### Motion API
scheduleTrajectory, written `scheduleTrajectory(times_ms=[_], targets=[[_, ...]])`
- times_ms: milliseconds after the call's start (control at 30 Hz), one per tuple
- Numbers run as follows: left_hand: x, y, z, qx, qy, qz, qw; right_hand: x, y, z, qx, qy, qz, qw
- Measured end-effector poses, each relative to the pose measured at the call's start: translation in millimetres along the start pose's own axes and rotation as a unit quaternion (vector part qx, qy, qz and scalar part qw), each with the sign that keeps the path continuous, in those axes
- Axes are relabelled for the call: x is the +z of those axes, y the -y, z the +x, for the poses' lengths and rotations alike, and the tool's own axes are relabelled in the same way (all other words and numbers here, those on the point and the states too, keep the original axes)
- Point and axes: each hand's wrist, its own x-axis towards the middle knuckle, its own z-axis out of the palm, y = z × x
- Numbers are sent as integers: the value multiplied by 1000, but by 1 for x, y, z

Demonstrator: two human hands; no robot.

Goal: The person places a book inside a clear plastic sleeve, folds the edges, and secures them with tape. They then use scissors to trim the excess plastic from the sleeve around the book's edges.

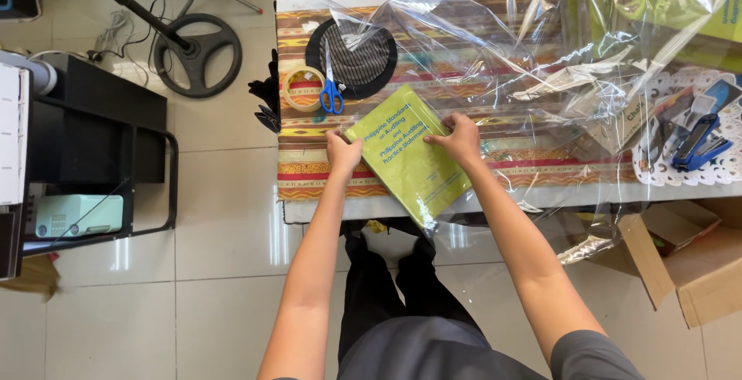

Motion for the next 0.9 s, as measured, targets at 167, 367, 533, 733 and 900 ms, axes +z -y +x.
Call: scheduleTrajectory(times_ms=[167,367,533,733,900], targets=[[-38,12,-27,49,24,63,997,-3,27,-4,-85,8,-36,996],[-86,4,-62,17,54,122,991,23,50,-6,-160,6,-102,982],[-93,16,-65,1,77,203,976,28,72,-14,-220,-24,-144,964],[-66,30,-60,18,75,129,989,7,89,-28,-201,-35,-149,968],[-25,36,-51,-56,153,-423,892,-25,90,-24,-227,-49,-20,973]])
